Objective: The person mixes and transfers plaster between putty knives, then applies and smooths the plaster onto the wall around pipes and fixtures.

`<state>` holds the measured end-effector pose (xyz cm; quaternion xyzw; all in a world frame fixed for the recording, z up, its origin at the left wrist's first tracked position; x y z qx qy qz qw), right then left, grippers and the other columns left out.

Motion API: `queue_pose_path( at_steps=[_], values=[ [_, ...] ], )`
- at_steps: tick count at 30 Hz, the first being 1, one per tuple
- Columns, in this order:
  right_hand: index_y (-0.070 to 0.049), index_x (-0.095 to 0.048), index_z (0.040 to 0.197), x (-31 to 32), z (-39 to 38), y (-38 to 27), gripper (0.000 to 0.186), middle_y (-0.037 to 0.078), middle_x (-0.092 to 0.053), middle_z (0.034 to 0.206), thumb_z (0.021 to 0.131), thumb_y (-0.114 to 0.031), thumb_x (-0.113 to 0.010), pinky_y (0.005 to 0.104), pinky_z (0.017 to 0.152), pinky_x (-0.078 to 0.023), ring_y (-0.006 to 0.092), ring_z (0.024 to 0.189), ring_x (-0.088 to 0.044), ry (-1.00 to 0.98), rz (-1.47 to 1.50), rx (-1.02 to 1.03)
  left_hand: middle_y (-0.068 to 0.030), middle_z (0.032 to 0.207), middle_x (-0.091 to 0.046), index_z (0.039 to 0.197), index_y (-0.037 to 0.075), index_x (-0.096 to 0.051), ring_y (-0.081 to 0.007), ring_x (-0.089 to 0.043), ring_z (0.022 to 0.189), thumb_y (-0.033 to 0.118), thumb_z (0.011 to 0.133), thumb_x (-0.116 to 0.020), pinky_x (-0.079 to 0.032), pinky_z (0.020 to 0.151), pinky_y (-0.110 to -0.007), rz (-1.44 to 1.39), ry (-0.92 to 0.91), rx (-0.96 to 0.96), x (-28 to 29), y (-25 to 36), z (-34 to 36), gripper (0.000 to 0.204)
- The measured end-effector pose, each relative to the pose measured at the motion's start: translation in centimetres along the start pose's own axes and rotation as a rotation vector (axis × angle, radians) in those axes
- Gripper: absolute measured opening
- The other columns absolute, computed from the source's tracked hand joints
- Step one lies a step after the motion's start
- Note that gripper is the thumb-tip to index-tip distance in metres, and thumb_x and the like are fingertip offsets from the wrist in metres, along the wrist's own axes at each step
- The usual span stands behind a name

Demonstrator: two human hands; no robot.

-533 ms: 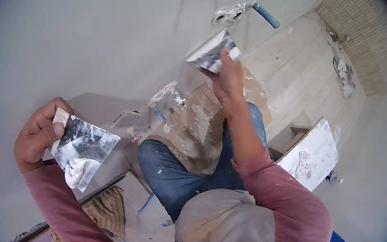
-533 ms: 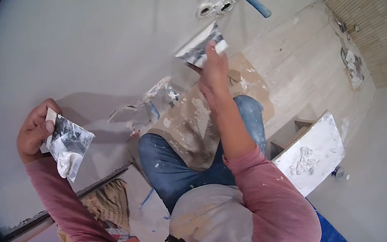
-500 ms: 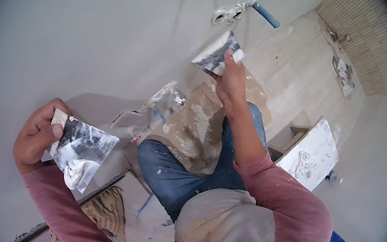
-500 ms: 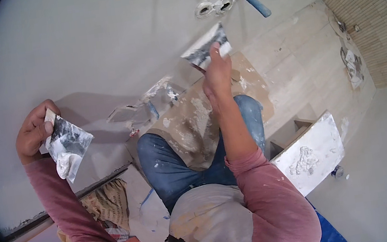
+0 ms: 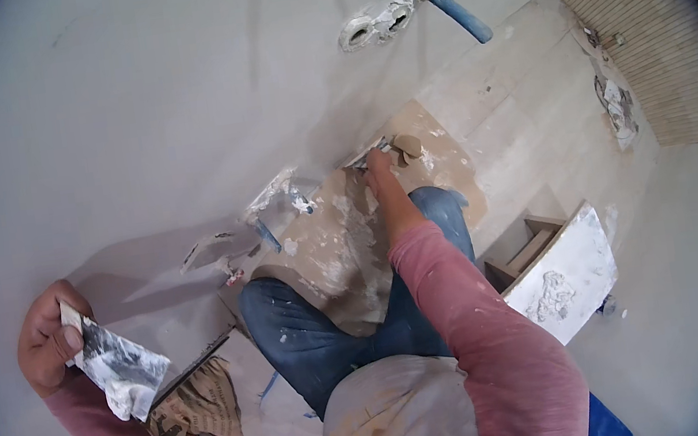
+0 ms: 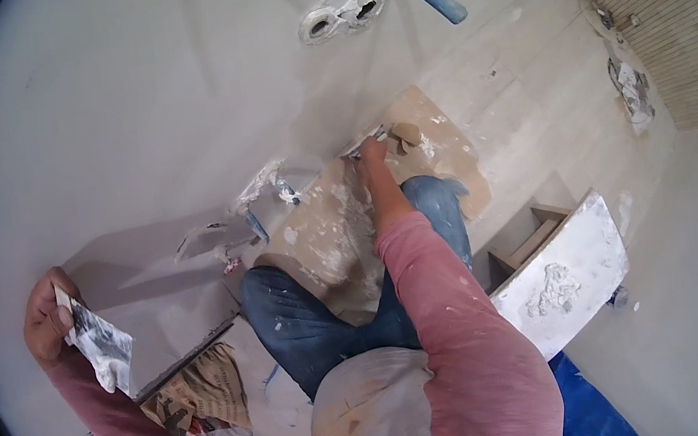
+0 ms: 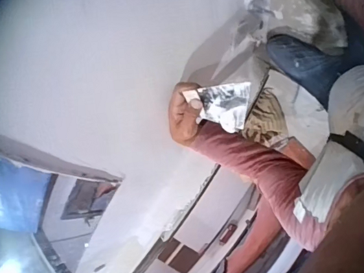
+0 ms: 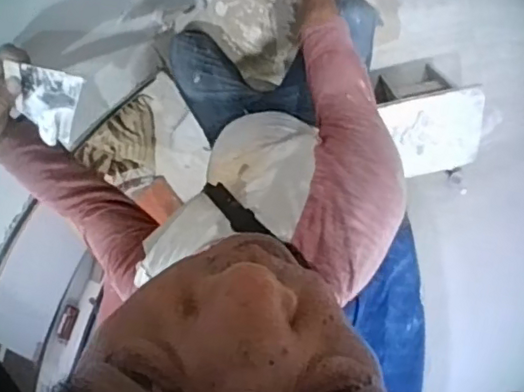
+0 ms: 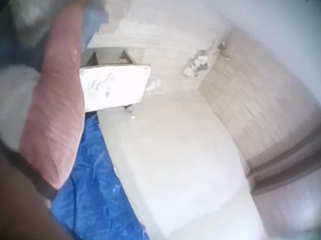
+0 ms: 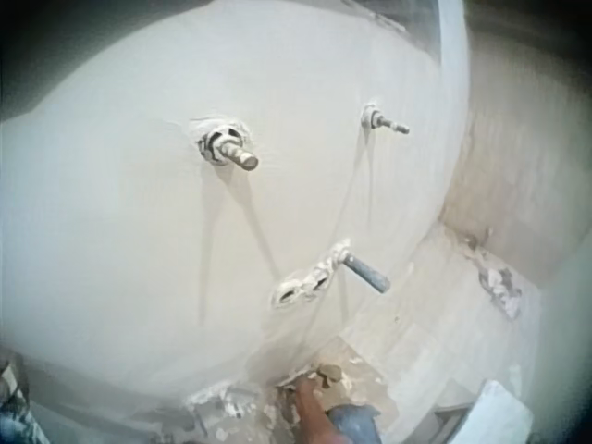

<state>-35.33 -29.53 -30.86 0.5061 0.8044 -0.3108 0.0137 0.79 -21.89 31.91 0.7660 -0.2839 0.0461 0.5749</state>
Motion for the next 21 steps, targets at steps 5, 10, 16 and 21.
queue_pose_path(
  at_steps=[5, 10, 16, 21],
  values=[
    [0.004, -0.054, 0.124, 2.0, 6.5, -1.0, 0.043, 0.02, -0.062, 0.108, 0.084, -0.011, -0.049, 0.0532, 0.068, -0.055, 0.0361, 0.087, -0.065, 0.06, -0.127, 0.114, -0.0048, 0.067, -0.054, 0.079, 0.001, -0.051, -0.0101, -0.048, 0.055, 0.037, 0.08, -0.073, -0.035, 0.05, -0.023, -0.031, -0.003, -0.046, -0.4, -0.1, 0.7, 0.043],
    [-0.002, -0.052, 0.125, -0.6, 6.5, -0.3, 0.033, 0.017, -0.063, 0.112, 0.094, -0.012, -0.045, 0.0557, 0.07, -0.057, 0.0337, 0.096, -0.066, -0.087, 0.014, 0.014, -0.0049, 0.068, -0.054, 0.081, -0.001, -0.053, -0.0103, -0.048, 0.056, 0.036, 0.08, -0.073, -0.035, 0.051, -0.024, -0.044, -0.021, -0.004, -0.3, 0.1, 0.3, 0.042],
    [0.002, -0.054, 0.122, -2.6, -0.3, -2.6, 0.033, 0.013, -0.064, 0.108, 0.096, -0.017, -0.049, 0.0478, 0.064, -0.056, 0.0284, 0.088, -0.066, -0.037, 0.051, 0.112, -0.0024, 0.07, -0.053, 0.083, -0.001, -0.054, -0.0093, -0.046, 0.061, 0.036, 0.081, -0.072, -0.033, 0.054, -0.024, -0.043, -0.016, -0.058, -0.7, 0.4, 0.7, 0.042],
    [0.009, -0.05, 0.125, -8.3, -15.1, -6.4, 0.043, 0.018, -0.061, 0.104, 0.096, -0.022, -0.053, 0.0395, 0.084, -0.048, 0.0278, 0.093, -0.061, -0.002, -0.059, 0.353, -0.0018, 0.07, -0.052, 0.083, -0.001, -0.053, -0.0086, -0.046, 0.061, 0.036, 0.081, -0.072, -0.033, 0.054, -0.023, -0.036, -0.042, -0.014, -0.9, 0.9, -0.1, 0.041]
  ],
)
Point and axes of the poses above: each hand's wrist, its own z-axis towards the middle knuckle, its own x-axis out of the back of the hand, y = z × x, the point moved 8 cm from there along z, towards the middle knuckle
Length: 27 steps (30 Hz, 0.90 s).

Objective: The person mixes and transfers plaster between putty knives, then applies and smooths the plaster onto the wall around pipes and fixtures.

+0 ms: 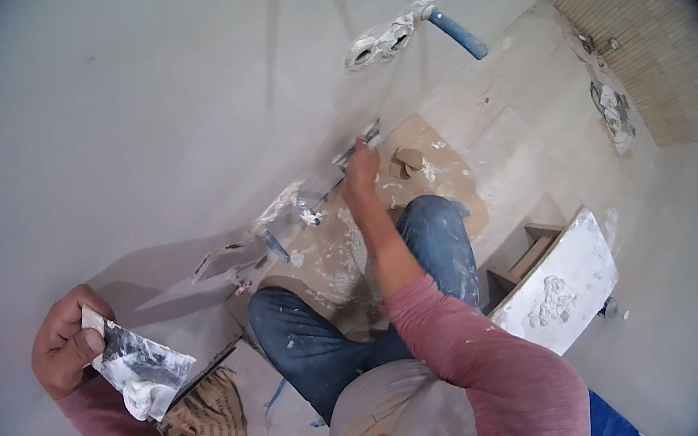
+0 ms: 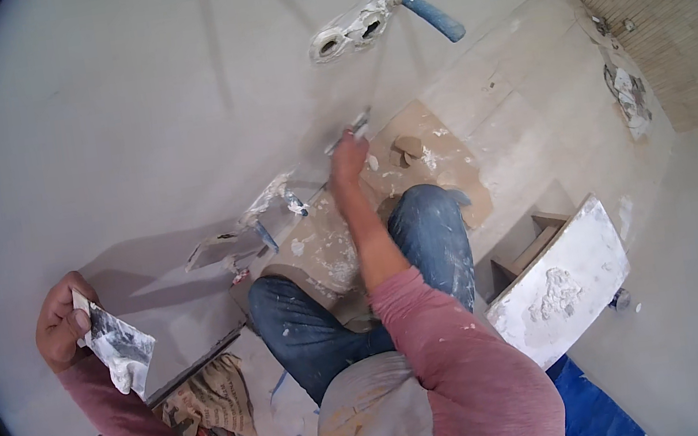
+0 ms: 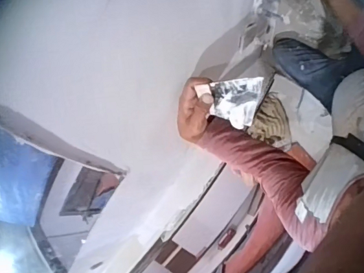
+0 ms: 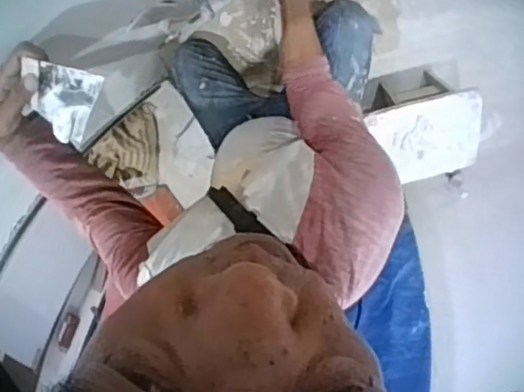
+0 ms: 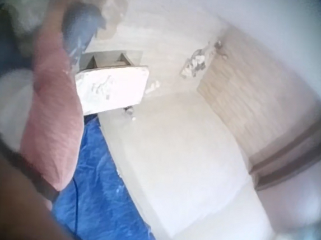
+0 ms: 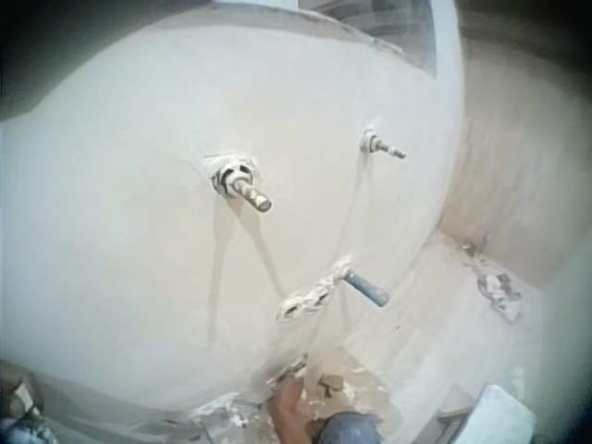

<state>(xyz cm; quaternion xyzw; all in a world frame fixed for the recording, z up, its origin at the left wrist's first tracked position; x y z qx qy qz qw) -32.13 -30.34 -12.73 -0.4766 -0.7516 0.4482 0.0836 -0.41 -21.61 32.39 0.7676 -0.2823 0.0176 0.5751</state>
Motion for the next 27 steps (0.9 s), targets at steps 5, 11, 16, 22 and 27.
queue_pose_path(
  at_steps=[5, 11, 16, 22, 27],
  values=[
    [0.013, -0.039, 0.135, -4.3, -12.5, -11.6, 0.054, 0.024, -0.049, 0.12, 0.098, -0.024, -0.054, 0.0419, 0.101, -0.035, 0.0346, 0.113, -0.049, 0.023, -0.276, 0.585, -0.0013, 0.071, -0.052, 0.085, -0.001, -0.053, -0.008, -0.046, 0.062, 0.034, 0.082, -0.072, -0.033, 0.055, -0.023, -0.06, -0.077, -0.012, -1.4, 0.6, 1.4, 0.04],
    [0.006, -0.043, 0.137, -4.2, -20.9, -14.8, 0.045, 0.024, -0.049, 0.126, 0.096, -0.009, -0.053, 0.0458, 0.104, -0.035, 0.0401, 0.119, -0.047, -0.298, -0.588, 0.956, -0.0003, 0.075, -0.054, 0.093, 0.001, -0.053, -0.0071, -0.048, 0.066, 0.032, 0.085, -0.07, -0.035, 0.057, -0.022, -0.011, -0.19, -0.036, -1.3, 0.9, 1.2, 0.036],
    [0.002, -0.053, 0.124, 0.9, -16.4, -10.9, 0.028, 0.018, -0.06, 0.107, 0.098, -0.01, -0.049, 0.041, 0.089, -0.046, 0.0341, 0.1, -0.06, -0.218, -0.59, 0.864, -0.0003, 0.083, -0.058, 0.099, 0.002, -0.054, -0.0065, -0.051, 0.073, 0.031, 0.088, -0.069, -0.038, 0.062, -0.021, 0.003, -0.203, 0.023, -0.6, 1.8, -0.8, 0.034],
    [-0.005, -0.052, 0.127, 10.2, 4.1, 4.3, 0.032, 0.01, -0.063, 0.112, 0.101, -0.024, -0.047, 0.0449, 0.077, -0.053, 0.0248, 0.095, -0.063, -0.027, -0.048, 0.108, 0.0003, 0.082, -0.058, 0.098, 0.003, -0.054, -0.0065, -0.051, 0.073, 0.031, 0.089, -0.067, -0.038, 0.063, -0.022, -0.013, -0.293, -0.015, -2.1, 0.9, 2.4, 0.032],
    [-0.014, -0.051, 0.13, 7.6, 4.7, 13.7, 0.036, 0.01, -0.064, 0.111, 0.096, -0.025, -0.049, 0.0431, 0.065, -0.053, 0.0253, 0.093, -0.064, -0.048, 0.102, -0.423, 0.0008, 0.075, -0.052, 0.088, 0.003, -0.054, -0.0067, -0.047, 0.067, 0.034, 0.082, -0.071, -0.034, 0.058, -0.022, 0.015, -0.125, 0.002, -1.2, 0.9, 0.8, 0.036]
  ],
)
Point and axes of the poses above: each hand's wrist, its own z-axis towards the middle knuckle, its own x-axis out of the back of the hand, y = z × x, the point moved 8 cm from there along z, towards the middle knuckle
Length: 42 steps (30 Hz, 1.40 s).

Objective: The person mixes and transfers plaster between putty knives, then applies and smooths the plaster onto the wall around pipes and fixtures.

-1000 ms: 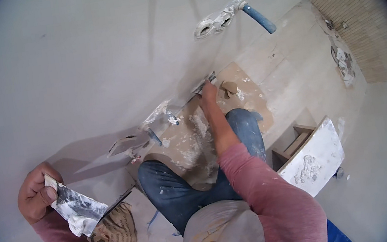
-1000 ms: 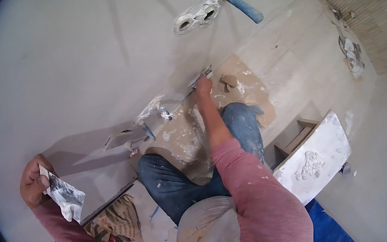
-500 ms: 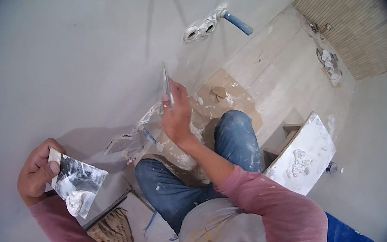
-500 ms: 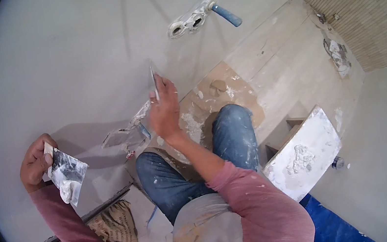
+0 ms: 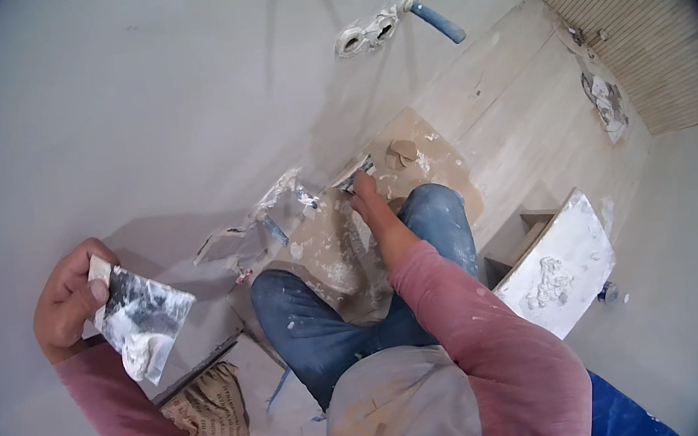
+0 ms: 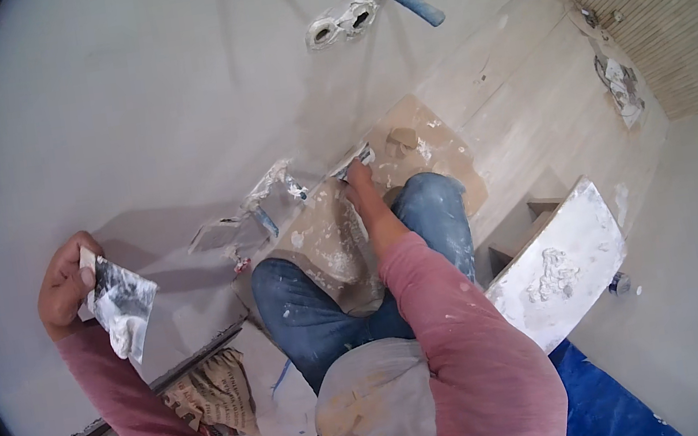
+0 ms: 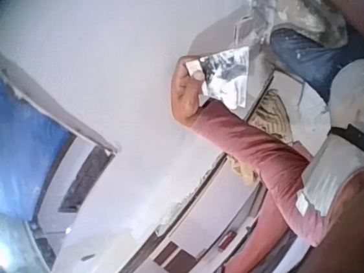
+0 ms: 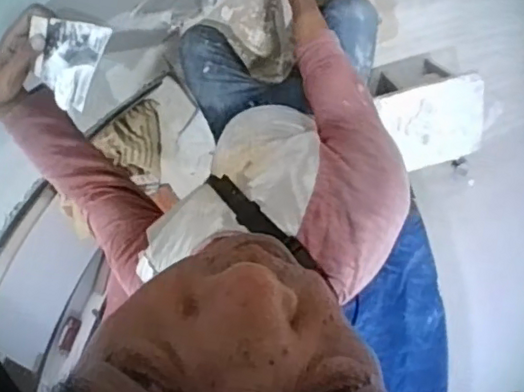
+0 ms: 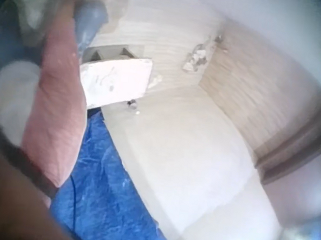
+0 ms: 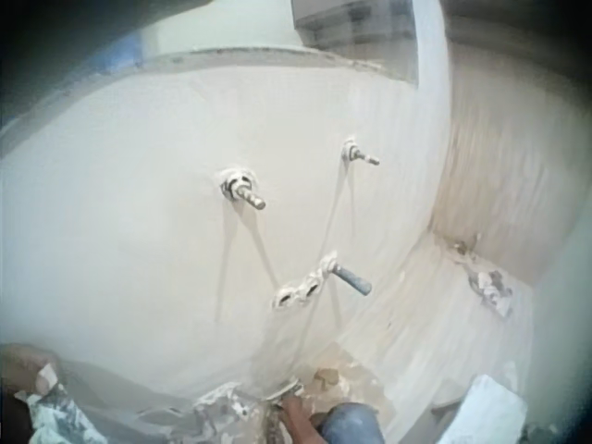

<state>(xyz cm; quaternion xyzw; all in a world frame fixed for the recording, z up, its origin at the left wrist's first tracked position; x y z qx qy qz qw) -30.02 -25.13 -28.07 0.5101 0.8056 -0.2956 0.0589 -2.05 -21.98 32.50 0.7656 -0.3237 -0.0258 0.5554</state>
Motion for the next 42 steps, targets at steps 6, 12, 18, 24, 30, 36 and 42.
queue_pose_path(
  at_steps=[6, 12, 18, 24, 30, 36, 42],
  values=[
    [-0.007, -0.05, 0.13, 3.2, 11.6, -1.0, 0.035, 0.012, -0.059, 0.124, 0.1, -0.025, -0.046, 0.0542, 0.082, -0.056, 0.0311, 0.103, -0.063, 0.008, -0.032, 0.184, 0.0001, 0.07, -0.05, 0.083, 0.002, -0.052, -0.0073, -0.044, 0.061, 0.033, 0.08, -0.071, -0.033, 0.054, -0.023, -0.019, 0.026, -0.079, -0.2, -0.4, 1.4, 0.037],
    [-0.007, -0.058, 0.12, 0.5, 10.5, 1.5, 0.038, 0.012, -0.065, 0.108, 0.091, -0.032, -0.056, 0.0495, 0.07, -0.052, 0.0316, 0.09, -0.065, 0.069, 0.085, -0.054, -0.0007, 0.069, -0.051, 0.082, 0.001, -0.052, -0.0077, -0.044, 0.06, 0.031, 0.08, -0.07, -0.032, 0.053, -0.023, -0.039, 0.079, -0.045, 0.2, -0.3, 0.6, 0.035],
    [-0.012, -0.053, 0.123, -6.0, -4.9, -2.0, 0.029, 0.01, -0.06, 0.115, 0.101, -0.03, -0.045, 0.0494, 0.072, -0.054, 0.0287, 0.1, -0.061, -0.114, 0.04, -0.098, -0.0016, 0.073, -0.053, 0.087, 0.0, -0.053, -0.008, -0.046, 0.063, 0.029, 0.082, -0.069, -0.033, 0.055, -0.023, -0.069, 0.097, -0.009, 0.2, -0.4, -0.5, 0.033],
    [-0.011, -0.052, 0.122, -11.5, -16.9, -10.9, 0.029, 0.009, -0.06, 0.11, 0.103, -0.03, -0.041, 0.0466, 0.079, -0.052, 0.0242, 0.094, -0.06, -0.191, -0.025, 0.104, -0.0026, 0.086, -0.059, 0.098, 0.0, -0.056, -0.0096, -0.055, 0.08, 0.024, 0.089, -0.067, -0.043, 0.072, -0.024, -0.115, -0.127, -0.016, -1.0, 0.8, 0.5, 0.028],
    [-0.005, -0.047, 0.129, -15.0, -26.0, -14.8, 0.032, 0.011, -0.06, 0.118, 0.104, -0.024, -0.039, 0.0471, 0.084, -0.054, 0.0257, 0.104, -0.061, -0.465, -0.07, 0.171, -0.0015, 0.091, -0.062, 0.103, 0.001, -0.058, -0.0087, -0.056, 0.083, 0.028, 0.092, -0.065, -0.045, 0.074, -0.025, -0.041, -0.195, -0.111, -0.7, 0.7, 0.1, 0.03],
    [0.001, -0.043, 0.135, -11.0, -33.4, -16.8, 0.036, 0.015, -0.059, 0.125, 0.102, -0.013, -0.042, 0.0512, 0.096, -0.052, 0.0304, 0.114, -0.061, -0.606, -0.105, 0.273, 0.0006, 0.086, -0.059, 0.1, 0.003, -0.058, -0.0073, -0.054, 0.08, 0.033, 0.089, -0.066, -0.042, 0.072, -0.024, 0.029, -0.227, -0.151, -1.2, 1.4, -0.4, 0.033],
    [0.001, -0.044, 0.134, -1.4, -34.9, -13.2, 0.037, 0.016, -0.06, 0.126, 0.1, -0.013, -0.046, 0.0493, 0.095, -0.053, 0.0316, 0.113, -0.062, -0.623, -0.198, 0.236, 0.0003, 0.087, -0.062, 0.102, 0.003, -0.059, -0.0061, -0.057, 0.078, 0.027, 0.089, -0.063, -0.046, 0.069, -0.023, -0.091, -0.226, -0.241, -1.7, 0.6, 0.2, 0.028]
  ],
)
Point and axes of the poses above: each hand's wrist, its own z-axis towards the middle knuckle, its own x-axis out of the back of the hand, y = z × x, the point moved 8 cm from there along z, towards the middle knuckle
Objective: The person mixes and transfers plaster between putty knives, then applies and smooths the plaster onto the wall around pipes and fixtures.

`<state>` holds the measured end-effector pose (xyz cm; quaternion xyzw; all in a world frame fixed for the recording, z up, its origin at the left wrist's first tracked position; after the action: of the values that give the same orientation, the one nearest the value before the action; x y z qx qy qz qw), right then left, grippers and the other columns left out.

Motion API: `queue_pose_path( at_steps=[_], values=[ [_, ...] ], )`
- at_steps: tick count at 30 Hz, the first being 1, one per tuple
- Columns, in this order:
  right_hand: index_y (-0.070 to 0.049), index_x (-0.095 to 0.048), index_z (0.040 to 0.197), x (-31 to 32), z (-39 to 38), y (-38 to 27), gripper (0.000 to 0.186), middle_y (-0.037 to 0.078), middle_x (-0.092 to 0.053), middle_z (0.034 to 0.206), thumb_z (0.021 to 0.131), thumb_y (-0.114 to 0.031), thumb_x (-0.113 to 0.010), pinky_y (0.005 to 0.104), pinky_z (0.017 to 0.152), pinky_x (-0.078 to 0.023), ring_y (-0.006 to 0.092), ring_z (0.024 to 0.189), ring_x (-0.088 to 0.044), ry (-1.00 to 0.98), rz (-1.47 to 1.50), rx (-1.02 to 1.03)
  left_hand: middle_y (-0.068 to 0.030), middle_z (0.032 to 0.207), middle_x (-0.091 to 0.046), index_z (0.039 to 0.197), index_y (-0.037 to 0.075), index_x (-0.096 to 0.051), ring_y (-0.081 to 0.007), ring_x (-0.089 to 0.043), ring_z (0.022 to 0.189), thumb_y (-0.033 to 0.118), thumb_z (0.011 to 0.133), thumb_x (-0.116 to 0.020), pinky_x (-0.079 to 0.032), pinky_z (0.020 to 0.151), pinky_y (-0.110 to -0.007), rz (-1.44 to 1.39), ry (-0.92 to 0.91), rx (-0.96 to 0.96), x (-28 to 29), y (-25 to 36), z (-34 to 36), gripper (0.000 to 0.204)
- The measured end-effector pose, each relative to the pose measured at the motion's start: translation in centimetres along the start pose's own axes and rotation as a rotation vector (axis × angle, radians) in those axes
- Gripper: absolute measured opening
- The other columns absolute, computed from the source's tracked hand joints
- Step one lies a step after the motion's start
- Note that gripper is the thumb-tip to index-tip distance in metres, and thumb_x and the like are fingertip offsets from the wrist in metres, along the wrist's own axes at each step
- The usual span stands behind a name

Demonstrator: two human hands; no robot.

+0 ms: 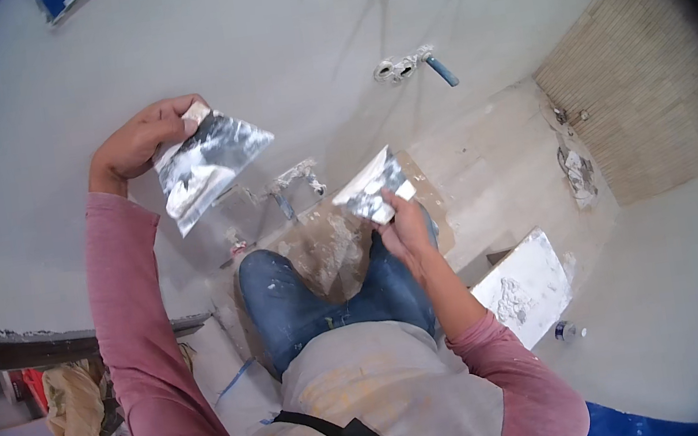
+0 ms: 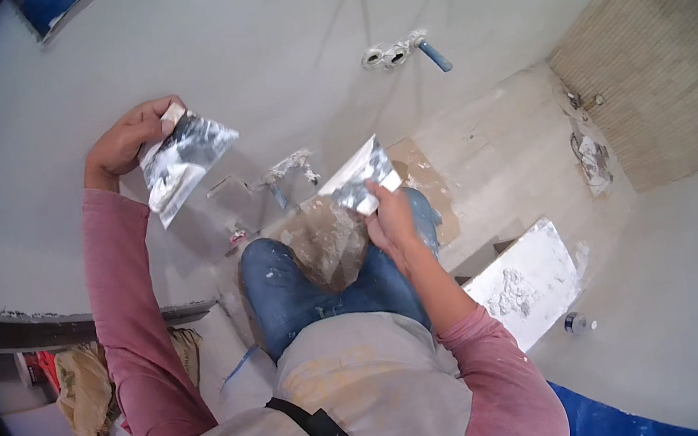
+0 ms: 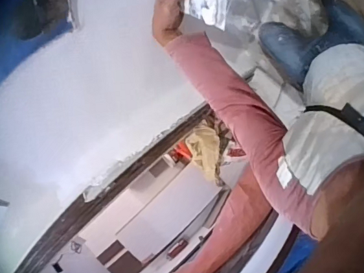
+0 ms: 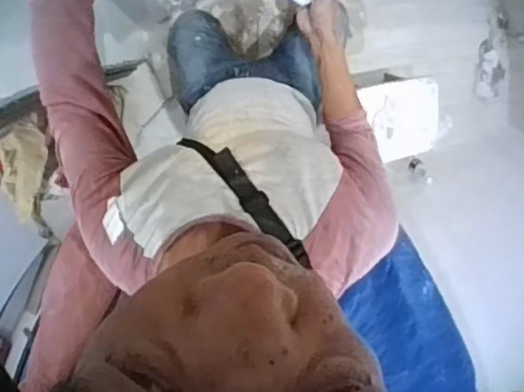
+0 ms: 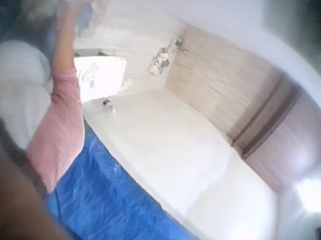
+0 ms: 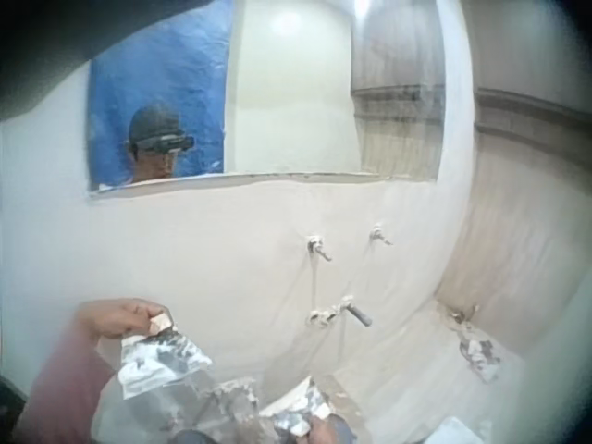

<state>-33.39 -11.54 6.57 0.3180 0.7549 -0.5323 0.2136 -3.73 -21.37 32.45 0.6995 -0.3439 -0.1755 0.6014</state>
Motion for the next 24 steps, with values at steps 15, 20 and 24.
queue_pose_path(
  at_steps=[15, 20, 24],
  values=[
    [0.003, -0.045, 0.133, -0.4, -11.2, -0.8, 0.043, 0.011, -0.058, 0.118, 0.104, -0.03, -0.045, 0.0353, 0.085, -0.05, 0.0188, 0.1, -0.059, -0.033, -0.8, 0.612, -0.005, 0.098, -0.067, 0.112, 0.007, -0.056, -0.0184, -0.069, 0.082, 0.013, 0.098, -0.047, -0.057, 0.063, -0.035, -1.2, 0.739, -0.066, -21.1, -22.7, -1.7, 0.018],
    [-0.009, -0.056, 0.129, -10.2, -17.2, -2.2, 0.044, 0.023, -0.056, 0.129, 0.086, -0.002, -0.051, 0.0498, 0.098, -0.044, 0.0415, 0.113, -0.057, -0.654, -0.893, 1.219, -0.0057, 0.1, -0.065, 0.111, 0.009, -0.053, -0.0189, -0.069, 0.083, 0.015, 0.099, -0.045, -0.058, 0.061, -0.035, -1.267, 0.811, -0.127, -22.6, -21.4, -2.3, 0.015],
    [-0.008, -0.065, 0.118, -10.8, -16.0, -1.3, 0.053, 0.019, -0.059, 0.127, 0.067, 0.003, -0.055, 0.0488, 0.097, -0.044, 0.042, 0.113, -0.057, -0.668, -1.166, 1.229, -0.0063, 0.101, -0.065, 0.111, 0.007, -0.053, -0.0201, -0.069, 0.086, 0.014, 0.1, -0.045, -0.059, 0.068, -0.037, -1.319, 0.873, -0.246, -21.8, -19.7, -3.2, 0.015]
  ],
)
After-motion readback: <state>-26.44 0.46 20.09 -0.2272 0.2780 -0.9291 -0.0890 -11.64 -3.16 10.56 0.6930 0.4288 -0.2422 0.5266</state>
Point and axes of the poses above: each hand's wrist, its own z-axis towards the middle knuckle, its own x-axis out of the back of the hand, y = z × x, the point moved 8 cm from there along z, towards the middle knuckle
